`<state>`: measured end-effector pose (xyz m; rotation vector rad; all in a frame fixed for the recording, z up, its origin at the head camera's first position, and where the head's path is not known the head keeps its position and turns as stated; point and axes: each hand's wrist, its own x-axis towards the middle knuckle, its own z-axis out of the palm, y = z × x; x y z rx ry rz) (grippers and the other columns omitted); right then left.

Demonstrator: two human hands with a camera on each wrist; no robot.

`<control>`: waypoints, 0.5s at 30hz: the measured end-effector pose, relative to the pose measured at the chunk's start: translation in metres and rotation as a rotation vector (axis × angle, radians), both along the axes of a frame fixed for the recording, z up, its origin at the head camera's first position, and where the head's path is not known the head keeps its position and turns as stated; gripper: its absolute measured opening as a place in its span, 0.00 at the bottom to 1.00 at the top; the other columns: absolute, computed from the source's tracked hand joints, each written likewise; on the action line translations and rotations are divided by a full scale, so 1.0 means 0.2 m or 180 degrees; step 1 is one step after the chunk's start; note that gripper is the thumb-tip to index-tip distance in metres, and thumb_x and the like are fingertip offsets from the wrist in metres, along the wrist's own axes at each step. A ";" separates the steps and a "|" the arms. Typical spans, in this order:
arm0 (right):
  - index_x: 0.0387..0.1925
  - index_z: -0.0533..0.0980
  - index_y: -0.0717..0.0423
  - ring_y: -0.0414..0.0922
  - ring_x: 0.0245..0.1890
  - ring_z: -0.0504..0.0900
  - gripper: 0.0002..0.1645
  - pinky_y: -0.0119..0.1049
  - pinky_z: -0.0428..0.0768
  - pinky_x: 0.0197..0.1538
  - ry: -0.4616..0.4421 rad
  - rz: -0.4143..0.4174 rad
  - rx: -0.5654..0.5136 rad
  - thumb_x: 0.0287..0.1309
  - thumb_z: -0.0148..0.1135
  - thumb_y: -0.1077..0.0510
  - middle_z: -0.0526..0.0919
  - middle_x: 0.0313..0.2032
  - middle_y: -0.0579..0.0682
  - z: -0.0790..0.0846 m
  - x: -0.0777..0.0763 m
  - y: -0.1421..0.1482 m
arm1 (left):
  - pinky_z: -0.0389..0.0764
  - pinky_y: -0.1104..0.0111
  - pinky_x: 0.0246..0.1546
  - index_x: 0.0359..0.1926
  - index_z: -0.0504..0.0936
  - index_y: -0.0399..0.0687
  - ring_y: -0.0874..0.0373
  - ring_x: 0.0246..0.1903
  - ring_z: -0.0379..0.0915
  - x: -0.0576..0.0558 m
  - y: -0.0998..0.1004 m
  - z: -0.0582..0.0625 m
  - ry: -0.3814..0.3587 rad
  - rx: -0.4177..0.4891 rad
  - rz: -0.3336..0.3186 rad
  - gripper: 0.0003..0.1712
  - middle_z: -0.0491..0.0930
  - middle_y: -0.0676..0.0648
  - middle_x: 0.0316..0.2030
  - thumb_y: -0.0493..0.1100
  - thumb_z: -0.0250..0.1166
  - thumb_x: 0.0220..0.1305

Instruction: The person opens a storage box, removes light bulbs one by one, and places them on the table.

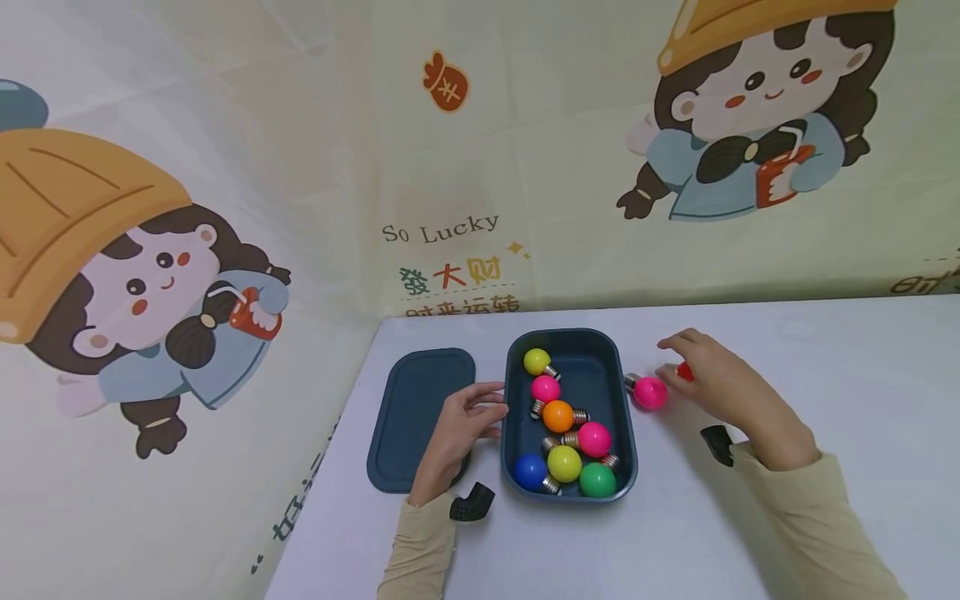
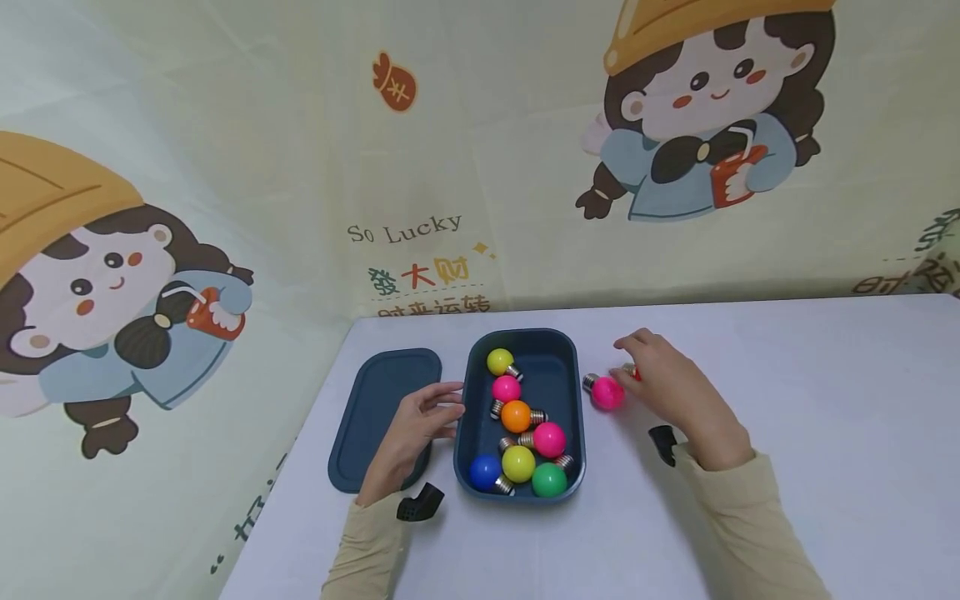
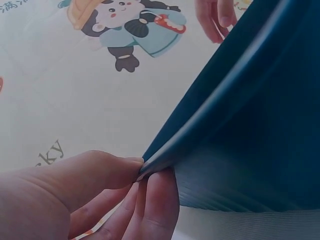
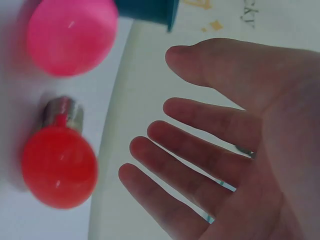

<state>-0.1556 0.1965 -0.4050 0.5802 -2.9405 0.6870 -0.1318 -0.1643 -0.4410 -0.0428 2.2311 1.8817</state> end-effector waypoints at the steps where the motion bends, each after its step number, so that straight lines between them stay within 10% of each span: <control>1: 0.55 0.75 0.71 0.65 0.52 0.75 0.26 0.59 0.81 0.51 0.0022 0.0014 0.0001 0.60 0.67 0.58 0.75 0.53 0.69 0.01 0.01 -0.01 | 0.86 0.65 0.38 0.61 0.78 0.43 0.57 0.38 0.82 0.00 0.00 0.00 -0.0001 -0.0011 0.0000 0.24 0.80 0.38 0.51 0.41 0.68 0.65; 15: 0.58 0.73 0.70 0.60 0.49 0.80 0.28 0.55 0.82 0.51 0.0073 0.0134 -0.0057 0.60 0.68 0.58 0.74 0.56 0.68 0.10 0.04 -0.15 | 0.86 0.65 0.39 0.61 0.78 0.44 0.56 0.38 0.82 -0.01 0.00 -0.01 -0.0021 -0.0045 0.0031 0.24 0.80 0.38 0.51 0.41 0.68 0.64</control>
